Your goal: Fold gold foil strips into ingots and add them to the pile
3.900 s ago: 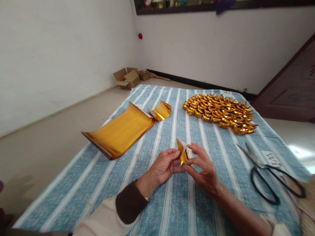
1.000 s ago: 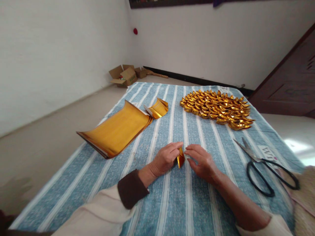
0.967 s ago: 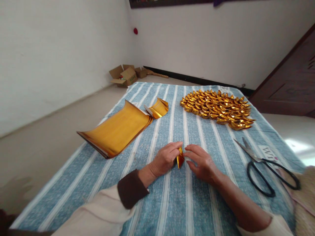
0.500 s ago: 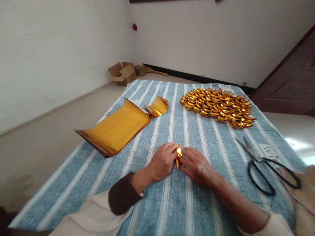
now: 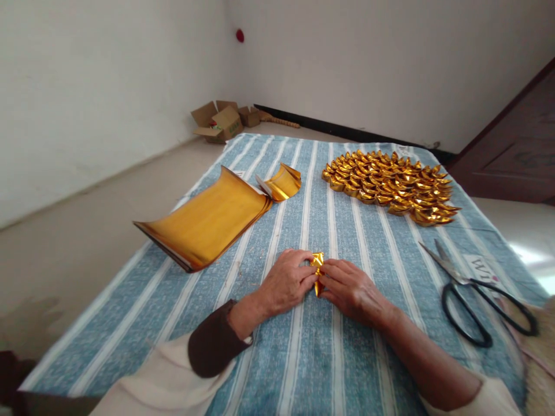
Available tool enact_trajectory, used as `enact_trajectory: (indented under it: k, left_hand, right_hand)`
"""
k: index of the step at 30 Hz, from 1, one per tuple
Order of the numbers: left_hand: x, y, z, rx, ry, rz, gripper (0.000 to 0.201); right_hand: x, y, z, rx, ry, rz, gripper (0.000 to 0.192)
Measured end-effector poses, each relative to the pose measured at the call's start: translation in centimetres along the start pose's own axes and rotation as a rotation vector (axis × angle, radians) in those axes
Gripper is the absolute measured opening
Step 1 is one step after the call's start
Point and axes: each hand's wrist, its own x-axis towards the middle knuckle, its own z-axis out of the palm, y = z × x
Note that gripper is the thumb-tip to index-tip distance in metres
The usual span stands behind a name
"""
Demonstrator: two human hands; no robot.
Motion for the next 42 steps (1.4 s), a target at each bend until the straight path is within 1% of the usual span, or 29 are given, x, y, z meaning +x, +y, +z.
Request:
enact_trajectory:
  k: [3, 8, 12, 16, 20, 23, 25, 29, 31, 33, 36, 39, 42]
  left_hand:
    - [-0.1, 0.0, 0.5, 0.013, 0.038, -0.028, 0.020]
    - [-0.1, -0.2, 0.8, 0.029, 0.060, 0.012, 0.021]
    - [-0.4, -0.5, 0.6, 0.031, 0.025, 0.021, 0.021]
    - [-0.8, -0.6, 0.6, 0.032, -0.014, 0.001, 0.021]
    - [-0.9, -0.3, 0.4, 0.024, -0.039, -0.015, 0.021]
    - [-0.9, -0.1, 0.1, 0.046, -0.082, -0.011, 0.022]
    - [-0.9, -0.1, 0.0, 0.063, -0.103, -0.008, 0.025]
    - [-1.0, -0.4, -0.4, 0.016, -0.104, 0.008, 0.037]
    - [-1.1, -0.5, -0.5, -0.005, -0.105, 0.012, 0.043]
    - [-1.1, -0.5, -0.5, 0.001, -0.111, 0.009, 0.045]
    - [-1.1, -0.4, -0.3, 0.045, -0.109, 0.022, 0.039]
    - [-1.1, -0.1, 0.2, 0.127, -0.053, 0.054, 0.028]
    - [-1.3, 0.0, 0.7, 0.253, 0.003, 0.085, 0.026]
  right_hand:
    - [0.0, 0.0, -0.1, 0.005, -0.006, -0.007, 0.017]
    - [-0.3, 0.2, -0.1, 0.035, 0.022, 0.015, 0.020]
    - [-0.6, 0.7, 0.0, 0.044, 0.046, 0.033, 0.022]
    - [-0.6, 0.6, -0.2, -0.005, 0.042, 0.003, 0.019]
    - [-0.4, 0.2, -0.5, -0.055, -0.028, -0.067, 0.021]
    - [-0.3, 0.0, -0.5, -0.074, -0.070, -0.082, 0.022]
    - [-0.2, -0.1, -0.3, -0.068, -0.047, -0.067, 0.023]
    - [0.0, 0.0, 0.2, 0.007, 0.070, -0.009, 0.025]
    - [0.1, 0.0, 0.4, 0.047, 0.118, 0.024, 0.022]
    - [0.2, 0.1, 0.6, 0.074, 0.143, 0.046, 0.020]
    - [0.2, 0.1, 0.9, 0.099, 0.150, 0.079, 0.019]
    - [0.0, 0.2, 1.0, 0.119, 0.141, 0.097, 0.020]
    - [-0.4, 0.6, 0.8, 0.130, 0.144, 0.074, 0.017]
